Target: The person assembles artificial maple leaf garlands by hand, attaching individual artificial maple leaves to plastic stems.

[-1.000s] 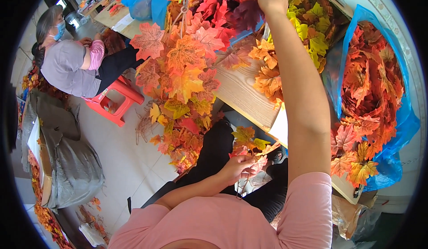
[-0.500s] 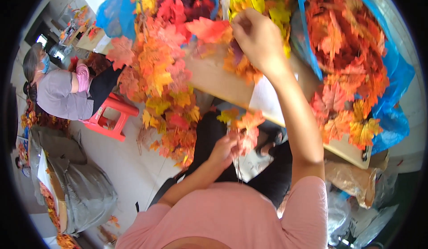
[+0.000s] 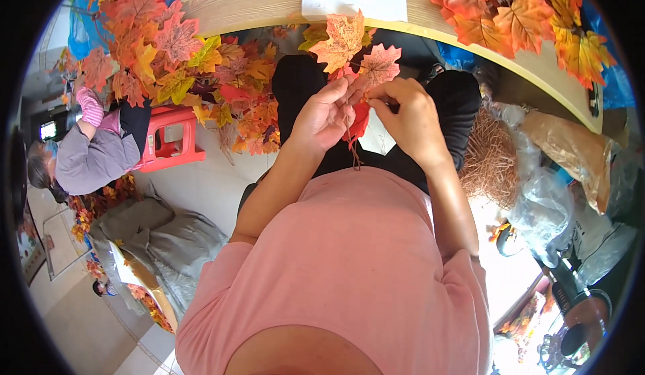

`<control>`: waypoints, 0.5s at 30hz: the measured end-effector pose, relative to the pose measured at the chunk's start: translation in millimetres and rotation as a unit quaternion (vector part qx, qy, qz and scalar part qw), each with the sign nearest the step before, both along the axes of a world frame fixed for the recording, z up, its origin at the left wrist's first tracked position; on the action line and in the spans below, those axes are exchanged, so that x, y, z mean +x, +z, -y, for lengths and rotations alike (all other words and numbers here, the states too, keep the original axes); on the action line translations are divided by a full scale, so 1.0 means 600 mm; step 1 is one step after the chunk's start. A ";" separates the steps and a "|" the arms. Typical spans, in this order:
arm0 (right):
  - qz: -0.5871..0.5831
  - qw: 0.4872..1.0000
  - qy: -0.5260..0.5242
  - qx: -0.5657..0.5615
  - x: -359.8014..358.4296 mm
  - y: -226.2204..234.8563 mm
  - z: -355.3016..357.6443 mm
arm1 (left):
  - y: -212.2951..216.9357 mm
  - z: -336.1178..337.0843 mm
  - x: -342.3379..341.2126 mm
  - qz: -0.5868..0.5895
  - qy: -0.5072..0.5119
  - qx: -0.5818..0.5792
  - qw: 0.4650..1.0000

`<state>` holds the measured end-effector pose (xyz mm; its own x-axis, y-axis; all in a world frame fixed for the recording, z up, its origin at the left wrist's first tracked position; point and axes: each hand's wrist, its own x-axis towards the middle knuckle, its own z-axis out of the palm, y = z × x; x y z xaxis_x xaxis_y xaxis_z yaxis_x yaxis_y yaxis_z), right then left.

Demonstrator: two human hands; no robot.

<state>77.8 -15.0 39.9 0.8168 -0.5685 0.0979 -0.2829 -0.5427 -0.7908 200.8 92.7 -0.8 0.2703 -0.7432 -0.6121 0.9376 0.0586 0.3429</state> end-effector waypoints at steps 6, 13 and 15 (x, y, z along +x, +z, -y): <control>0.024 0.965 0.007 0.261 0.004 -0.040 0.004 | 0.009 -0.005 -0.014 0.034 -0.011 0.008 0.999; 0.048 0.954 0.050 0.293 0.009 -0.053 0.002 | 0.004 -0.013 -0.012 0.019 -0.012 0.013 1.000; 0.046 0.953 0.055 0.296 0.010 -0.052 0.000 | 0.005 -0.015 -0.012 0.022 -0.011 0.009 1.000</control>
<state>84.0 -14.8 8.4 0.8777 -0.4587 -0.1389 -0.1650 -0.0171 -0.9862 193.9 101.7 2.1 0.2804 -0.7385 -0.6132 0.9228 0.0316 0.3839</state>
